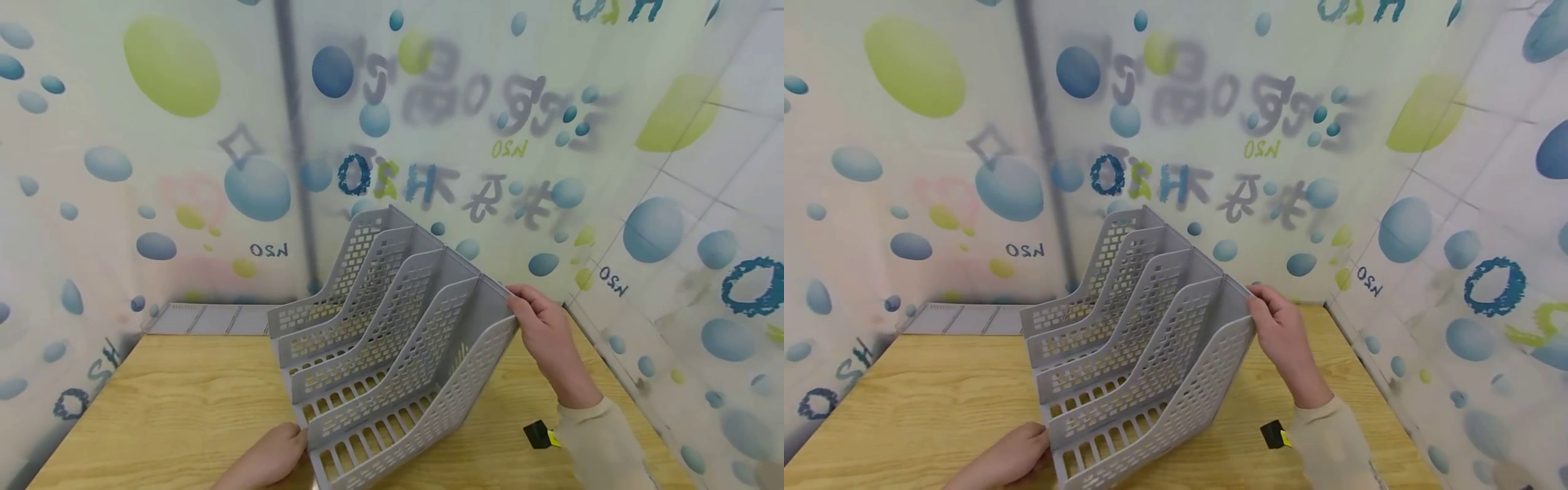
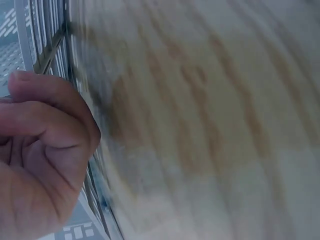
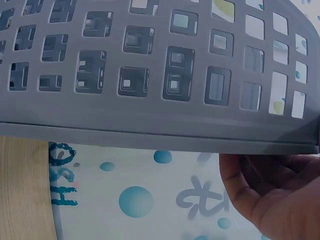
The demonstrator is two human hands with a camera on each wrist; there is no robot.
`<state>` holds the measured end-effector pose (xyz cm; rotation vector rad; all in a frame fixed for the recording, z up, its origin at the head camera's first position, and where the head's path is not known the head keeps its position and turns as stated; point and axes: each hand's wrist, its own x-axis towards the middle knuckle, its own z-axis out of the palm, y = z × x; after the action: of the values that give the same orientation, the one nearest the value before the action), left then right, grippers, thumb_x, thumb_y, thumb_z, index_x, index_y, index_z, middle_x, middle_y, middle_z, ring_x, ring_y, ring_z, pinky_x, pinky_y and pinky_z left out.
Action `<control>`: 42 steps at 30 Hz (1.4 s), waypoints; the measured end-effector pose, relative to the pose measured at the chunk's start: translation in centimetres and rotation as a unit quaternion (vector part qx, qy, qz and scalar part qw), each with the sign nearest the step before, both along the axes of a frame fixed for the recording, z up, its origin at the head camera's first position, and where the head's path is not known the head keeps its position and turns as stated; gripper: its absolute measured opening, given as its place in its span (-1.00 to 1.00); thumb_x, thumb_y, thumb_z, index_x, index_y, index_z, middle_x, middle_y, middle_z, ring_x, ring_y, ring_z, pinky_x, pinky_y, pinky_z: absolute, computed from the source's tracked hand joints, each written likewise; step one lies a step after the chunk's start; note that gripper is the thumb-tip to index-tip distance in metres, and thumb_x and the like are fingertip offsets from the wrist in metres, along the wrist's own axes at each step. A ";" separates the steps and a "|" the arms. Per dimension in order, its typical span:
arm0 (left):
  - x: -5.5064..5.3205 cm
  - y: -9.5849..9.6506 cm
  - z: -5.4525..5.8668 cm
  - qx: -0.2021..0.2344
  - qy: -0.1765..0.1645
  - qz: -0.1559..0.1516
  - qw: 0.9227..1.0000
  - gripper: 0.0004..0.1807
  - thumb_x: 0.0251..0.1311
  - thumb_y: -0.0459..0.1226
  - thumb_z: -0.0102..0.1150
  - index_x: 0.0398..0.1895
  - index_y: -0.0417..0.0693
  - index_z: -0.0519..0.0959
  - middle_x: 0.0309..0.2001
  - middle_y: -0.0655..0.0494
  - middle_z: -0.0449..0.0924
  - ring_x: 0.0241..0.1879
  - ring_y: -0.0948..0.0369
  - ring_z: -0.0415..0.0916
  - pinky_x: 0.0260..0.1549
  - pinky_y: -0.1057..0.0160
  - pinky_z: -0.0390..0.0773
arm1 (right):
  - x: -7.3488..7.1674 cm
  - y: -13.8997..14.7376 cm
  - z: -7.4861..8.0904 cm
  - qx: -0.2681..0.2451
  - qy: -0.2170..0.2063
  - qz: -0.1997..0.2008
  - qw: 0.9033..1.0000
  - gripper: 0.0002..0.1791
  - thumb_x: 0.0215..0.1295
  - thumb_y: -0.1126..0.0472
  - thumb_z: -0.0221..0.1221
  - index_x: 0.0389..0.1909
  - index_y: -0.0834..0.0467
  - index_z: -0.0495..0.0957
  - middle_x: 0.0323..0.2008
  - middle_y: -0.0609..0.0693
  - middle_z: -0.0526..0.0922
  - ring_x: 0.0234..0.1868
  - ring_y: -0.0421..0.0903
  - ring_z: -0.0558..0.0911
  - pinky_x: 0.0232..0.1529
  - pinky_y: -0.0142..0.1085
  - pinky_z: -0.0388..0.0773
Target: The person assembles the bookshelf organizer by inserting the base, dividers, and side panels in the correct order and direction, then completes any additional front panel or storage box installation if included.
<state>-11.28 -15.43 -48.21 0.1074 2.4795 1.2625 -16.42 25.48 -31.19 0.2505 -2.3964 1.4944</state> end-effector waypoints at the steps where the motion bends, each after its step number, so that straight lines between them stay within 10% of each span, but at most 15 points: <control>1: -0.2 0.0 -0.4 -0.007 -0.007 0.000 1.000 -0.49 0.61 -0.09 -0.18 -0.26 -0.27 0.66 -0.65 0.14 0.41 -0.67 0.24 0.31 -0.52 0.24 0.42 | -0.1 -0.1 0.0 0.003 0.000 -0.005 1.000 -0.60 0.66 0.09 -0.03 0.17 0.28 0.60 -0.17 -0.09 0.68 -0.16 -0.26 0.58 -0.09 -0.47 0.49; 4: -0.3 0.1 -0.6 -0.018 0.000 0.008 1.000 -0.52 0.59 -0.09 -0.14 -0.29 -0.23 0.66 -0.69 0.16 0.38 -0.72 0.27 0.26 -0.59 0.22 0.36 | -0.4 -0.2 -0.1 0.007 0.002 -0.016 1.000 -0.60 0.66 0.08 -0.03 0.15 0.28 0.61 -0.21 -0.13 0.67 -0.17 -0.26 0.56 -0.12 -0.46 0.48; 16: 0.2 -0.7 5.9 -0.022 0.084 0.004 0.996 -0.73 0.50 -0.34 -0.06 -0.44 -0.12 0.48 -0.67 0.16 0.37 -0.71 0.28 0.26 -0.72 0.36 0.27 | -1.6 0.7 0.5 -0.002 -0.026 0.012 1.000 -0.50 0.66 0.00 -0.03 0.27 0.31 0.56 0.05 0.05 0.66 0.00 -0.34 0.55 0.00 -0.48 0.46; 21: -1.4 -1.9 8.5 -0.087 0.192 0.045 0.976 -0.85 0.45 -0.37 0.05 -0.35 -0.12 0.51 -0.56 0.13 0.44 -0.62 0.25 0.32 -0.66 0.32 0.34 | -3.7 1.9 0.7 -0.024 -0.030 0.001 0.999 -0.50 0.63 0.01 0.04 0.21 0.39 0.55 -0.17 -0.18 0.62 -0.14 -0.29 0.56 -0.10 -0.48 0.54; 27: -4.2 -3.1 8.4 -0.168 0.265 0.081 0.946 -0.67 0.46 -0.30 0.06 0.06 -0.48 0.51 -0.04 -0.34 0.57 -0.15 -0.15 0.59 -0.23 -0.10 0.62 | -4.3 2.7 1.2 0.036 -0.049 -0.030 0.998 -0.43 0.59 -0.10 0.08 0.24 0.32 0.55 -0.11 0.00 0.65 -0.16 -0.24 0.59 -0.17 -0.42 0.60; 32: -5.6 -3.5 6.9 -0.171 0.226 0.064 0.957 -0.56 0.48 -0.30 0.01 0.18 -0.58 0.45 0.00 -0.39 0.62 -0.19 -0.07 0.64 -0.26 -0.03 0.65 | -2.2 2.2 1.9 0.095 -0.066 -0.013 0.993 -0.51 0.59 -0.07 0.08 0.11 0.31 0.55 -0.13 0.18 0.65 -0.18 -0.16 0.64 -0.04 -0.26 0.69; 37: -5.5 -3.5 6.8 -0.164 0.210 0.050 0.962 -0.77 0.47 -0.30 0.03 -0.25 -0.34 0.56 -0.44 -0.05 0.57 -0.55 0.19 0.41 -0.61 0.23 0.42 | -2.3 2.2 2.8 0.096 -0.064 0.033 0.993 -0.61 0.63 0.02 0.03 0.03 0.31 0.54 -0.24 0.13 0.62 -0.13 -0.11 0.64 0.12 -0.03 0.66; 42: -4.6 -4.0 8.1 -0.127 0.160 -0.069 0.977 -0.62 0.55 -0.19 0.04 -0.54 -0.06 0.45 -0.66 0.16 0.39 -0.67 0.21 0.35 -0.65 0.27 0.33 | -4.4 3.1 3.2 0.090 -0.097 0.057 0.990 -0.50 0.67 0.03 -0.13 0.29 0.34 0.45 0.13 0.34 0.53 0.27 0.20 0.50 0.29 0.16 0.49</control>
<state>-15.86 -19.40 -40.08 0.4396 2.8247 0.9231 -20.77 28.58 -27.98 0.2989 -2.7186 1.4076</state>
